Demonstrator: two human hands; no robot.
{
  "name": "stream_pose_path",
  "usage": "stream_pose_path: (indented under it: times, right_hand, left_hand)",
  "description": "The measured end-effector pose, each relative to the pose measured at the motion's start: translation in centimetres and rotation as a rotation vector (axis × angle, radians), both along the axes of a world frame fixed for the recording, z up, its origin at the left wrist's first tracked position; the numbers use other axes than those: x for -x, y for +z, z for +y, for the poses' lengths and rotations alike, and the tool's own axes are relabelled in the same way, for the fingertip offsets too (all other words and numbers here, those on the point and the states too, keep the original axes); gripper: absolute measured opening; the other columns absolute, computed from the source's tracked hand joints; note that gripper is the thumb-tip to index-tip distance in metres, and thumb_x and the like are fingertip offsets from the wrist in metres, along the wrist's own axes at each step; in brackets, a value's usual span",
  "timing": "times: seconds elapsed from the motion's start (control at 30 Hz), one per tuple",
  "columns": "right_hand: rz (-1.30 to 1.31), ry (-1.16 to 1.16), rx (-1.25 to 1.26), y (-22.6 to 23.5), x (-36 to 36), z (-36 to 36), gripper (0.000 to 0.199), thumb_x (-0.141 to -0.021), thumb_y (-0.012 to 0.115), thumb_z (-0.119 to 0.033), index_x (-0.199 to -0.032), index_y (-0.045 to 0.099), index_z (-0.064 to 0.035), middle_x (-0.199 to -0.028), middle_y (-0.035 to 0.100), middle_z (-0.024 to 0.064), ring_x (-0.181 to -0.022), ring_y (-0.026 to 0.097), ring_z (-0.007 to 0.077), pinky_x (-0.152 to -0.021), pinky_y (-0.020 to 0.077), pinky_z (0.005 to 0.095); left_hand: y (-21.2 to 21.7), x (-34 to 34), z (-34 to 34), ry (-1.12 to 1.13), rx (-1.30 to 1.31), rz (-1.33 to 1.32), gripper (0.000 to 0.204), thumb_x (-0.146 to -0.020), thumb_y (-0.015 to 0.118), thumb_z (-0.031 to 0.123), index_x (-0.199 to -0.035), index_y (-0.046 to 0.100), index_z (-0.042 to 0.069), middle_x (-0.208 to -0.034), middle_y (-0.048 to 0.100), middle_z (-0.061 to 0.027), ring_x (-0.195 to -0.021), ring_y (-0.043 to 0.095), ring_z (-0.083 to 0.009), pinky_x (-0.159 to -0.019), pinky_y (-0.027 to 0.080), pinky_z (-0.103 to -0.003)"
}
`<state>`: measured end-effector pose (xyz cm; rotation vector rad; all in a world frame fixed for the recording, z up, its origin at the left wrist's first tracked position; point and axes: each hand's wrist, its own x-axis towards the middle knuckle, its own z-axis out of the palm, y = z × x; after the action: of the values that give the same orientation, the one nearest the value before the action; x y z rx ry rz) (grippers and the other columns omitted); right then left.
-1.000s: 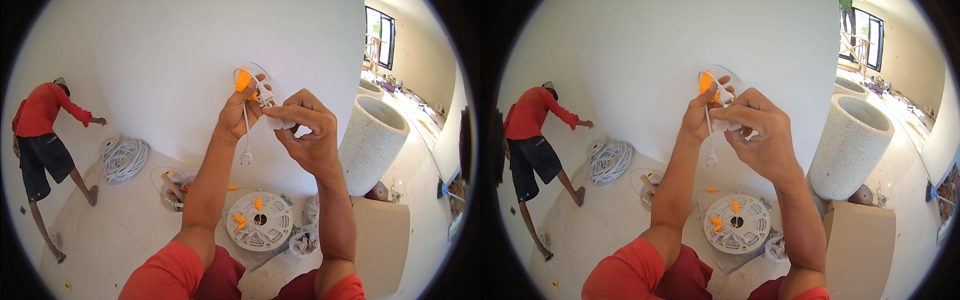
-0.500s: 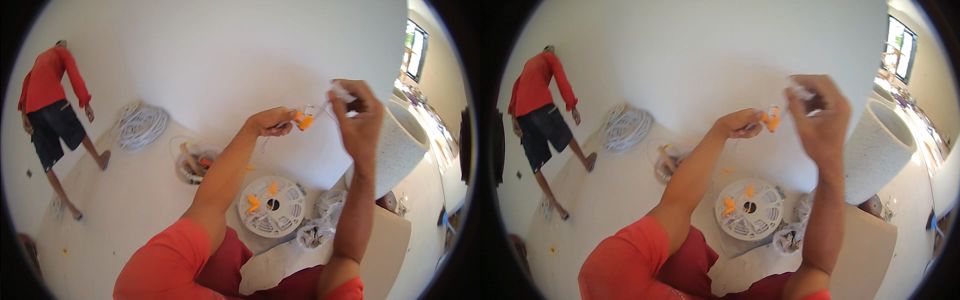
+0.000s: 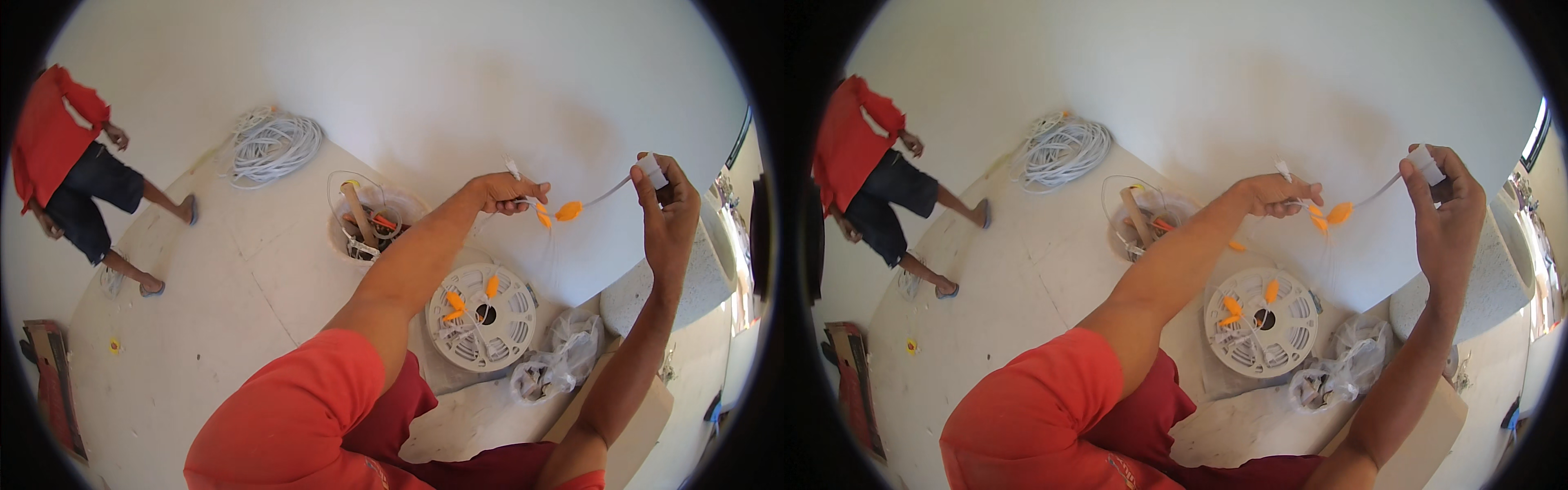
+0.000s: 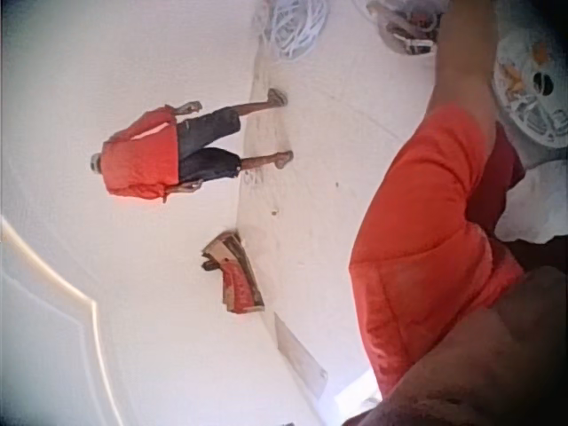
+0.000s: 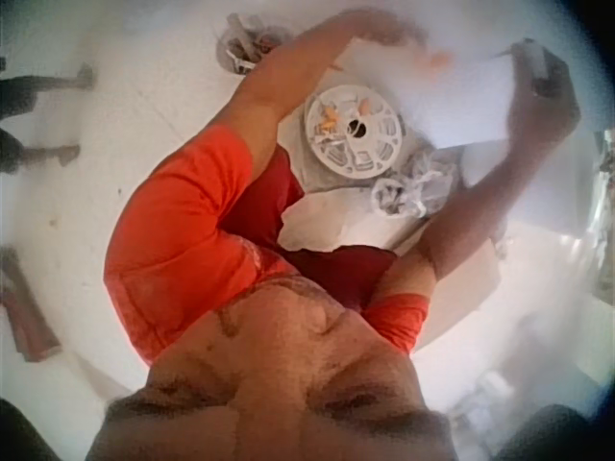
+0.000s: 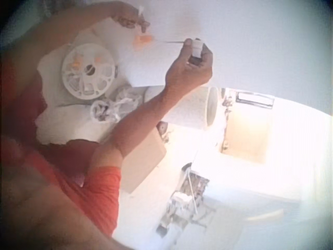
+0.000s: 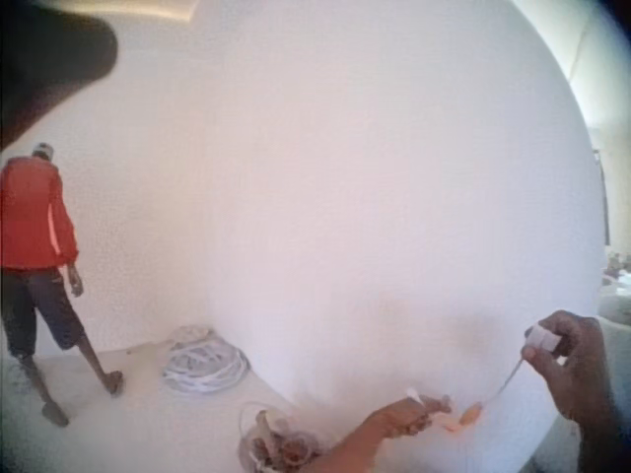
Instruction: The person assembles electrical cords by attaching orange connectors to white wires. They repeatedly pick up wires and connectors, align them, and press them together. A second person in the background handles a coil of white cable.
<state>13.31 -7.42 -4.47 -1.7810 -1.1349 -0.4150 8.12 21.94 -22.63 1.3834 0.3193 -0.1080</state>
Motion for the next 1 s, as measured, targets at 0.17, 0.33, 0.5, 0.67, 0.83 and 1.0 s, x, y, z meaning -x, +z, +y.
stream_pose_path:
  times: [0.17, 0.33, 0.5, 0.67, 0.83, 1.0]
  right_hand:
    - [-0.089, -0.084, -0.065, -0.6, -0.7, -1.0, 0.036, -0.098, 0.081, -0.033, -0.112, 0.077, 0.0000, -0.077, 0.067, -0.0001, -0.066, 0.056, 0.0069, -0.064, 0.0457, 0.0242]
    - [-0.025, -0.059, -0.229, -1.0, -1.9, -3.3, 0.039, -0.099, 0.081, -0.035, -0.114, 0.077, 0.0006, -0.081, 0.069, 0.0000, -0.067, 0.056, 0.0070, -0.064, 0.0440, 0.0227]
    - [0.011, -0.030, -0.162, -1.0, -0.8, -6.8, 0.039, -0.104, 0.074, -0.036, -0.122, 0.074, -0.0011, -0.084, 0.067, 0.0010, -0.071, 0.056, 0.0072, -0.068, 0.0428, 0.0229]
    - [0.083, -0.061, -0.065, -0.6, 2.0, -9.9, 0.046, -0.112, 0.061, -0.041, -0.132, 0.068, -0.0008, -0.076, 0.058, -0.0022, -0.070, 0.050, 0.0061, -0.072, 0.0400, 0.0247]
    - [0.079, -0.110, -0.146, 1.3, 4.6, -10.2, 0.050, -0.111, 0.059, -0.049, -0.120, 0.071, -0.0012, -0.086, 0.066, 0.0018, -0.076, 0.059, 0.0090, -0.073, 0.0450, 0.0264]
    - [0.057, -0.077, -0.142, 3.2, 5.3, -8.5, 0.041, -0.114, 0.052, -0.048, -0.117, 0.067, -0.0091, -0.085, 0.056, 0.0013, -0.082, 0.054, 0.0086, -0.076, 0.0450, 0.0284]
  left_hand:
    - [-2.9, 0.4, 2.1, 0.016, 0.221, -0.119, 0.043, -0.104, 0.075, 0.031, -0.140, 0.065, 0.008, -0.093, 0.064, -0.0043, -0.067, 0.052, -0.0037, -0.046, 0.036, -0.016]
    - [-3.5, 2.4, 3.4, -0.039, 0.248, -0.215, 0.067, -0.101, 0.076, 0.015, -0.161, 0.045, 0.007, -0.100, 0.067, -0.0066, -0.068, 0.051, -0.0035, -0.054, 0.041, -0.016]
    - [-1.0, 2.8, 2.8, -0.294, -0.051, -0.189, 0.083, -0.093, 0.083, 0.012, -0.164, 0.041, 0.006, -0.106, 0.070, -0.0086, -0.068, 0.050, -0.0034, -0.054, 0.040, -0.016]
    - [-0.2, 1.2, 1.4, -0.446, -0.369, -0.014, 0.040, -0.087, 0.085, 0.010, -0.124, 0.074, -0.003, -0.097, 0.077, -0.0109, -0.059, 0.052, -0.0036, -0.049, 0.039, -0.020]
    - [-2.0, 0.0, -0.6, -0.623, -0.381, -0.001, 0.031, -0.086, 0.084, 0.007, -0.112, 0.075, -0.008, -0.086, 0.078, -0.0126, -0.057, 0.055, -0.0060, -0.048, 0.041, -0.023]
    - [-3.5, -0.1, -1.9, -0.611, -0.368, -0.018, 0.032, -0.087, 0.083, 0.008, -0.112, 0.074, -0.009, -0.086, 0.078, -0.0135, -0.058, 0.058, -0.0067, -0.049, 0.042, -0.024]
